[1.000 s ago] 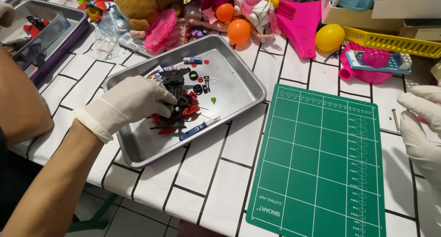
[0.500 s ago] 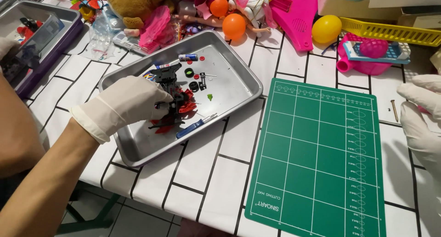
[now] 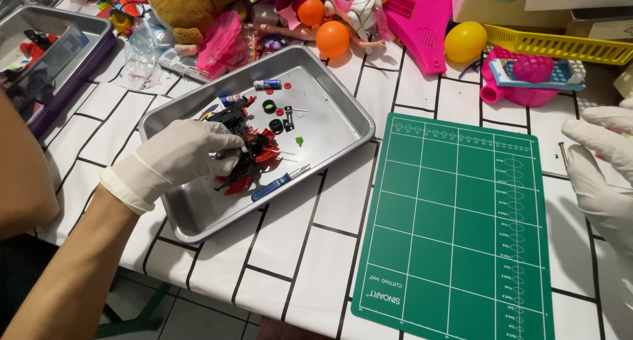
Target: Assembling a toy car kit by fitting gears, a motor, and other components into the chassis using hands and a small tool.
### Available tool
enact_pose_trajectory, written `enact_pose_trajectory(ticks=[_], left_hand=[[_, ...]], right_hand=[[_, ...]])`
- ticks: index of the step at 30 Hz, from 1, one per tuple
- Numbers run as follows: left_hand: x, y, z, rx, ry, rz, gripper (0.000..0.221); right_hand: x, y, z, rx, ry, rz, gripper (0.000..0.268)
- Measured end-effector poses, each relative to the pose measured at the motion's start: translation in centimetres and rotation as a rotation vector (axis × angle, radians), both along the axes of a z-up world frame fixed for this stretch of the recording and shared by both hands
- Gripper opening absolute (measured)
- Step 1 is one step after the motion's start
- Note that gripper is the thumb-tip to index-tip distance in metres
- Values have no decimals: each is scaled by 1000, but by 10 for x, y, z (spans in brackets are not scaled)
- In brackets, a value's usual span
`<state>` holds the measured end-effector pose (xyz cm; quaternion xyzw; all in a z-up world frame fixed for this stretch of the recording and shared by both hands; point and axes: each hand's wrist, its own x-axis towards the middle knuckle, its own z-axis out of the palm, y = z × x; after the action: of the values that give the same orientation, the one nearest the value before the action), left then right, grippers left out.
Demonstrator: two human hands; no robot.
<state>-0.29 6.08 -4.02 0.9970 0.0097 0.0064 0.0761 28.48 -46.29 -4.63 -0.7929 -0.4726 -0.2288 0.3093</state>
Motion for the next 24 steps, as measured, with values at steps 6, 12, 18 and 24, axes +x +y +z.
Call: enact_pose_trajectory(ticks=[6,12,18,24], left_hand=[[-11,-9,7,-129,-161,-26,27],[-18,-2,2,-237,-232,-57,43],[-25,-7,-11,-211,-301,-21,28],[9,-33,37,-162,267,522,35]], right_hand=[[-11,3,12,-23,44,-4,30],[-4,-4,18,-56,-211,11,30],[-10,0,23,-12,-218,25,30],[-5,-4,16,-10,-129,23,34]])
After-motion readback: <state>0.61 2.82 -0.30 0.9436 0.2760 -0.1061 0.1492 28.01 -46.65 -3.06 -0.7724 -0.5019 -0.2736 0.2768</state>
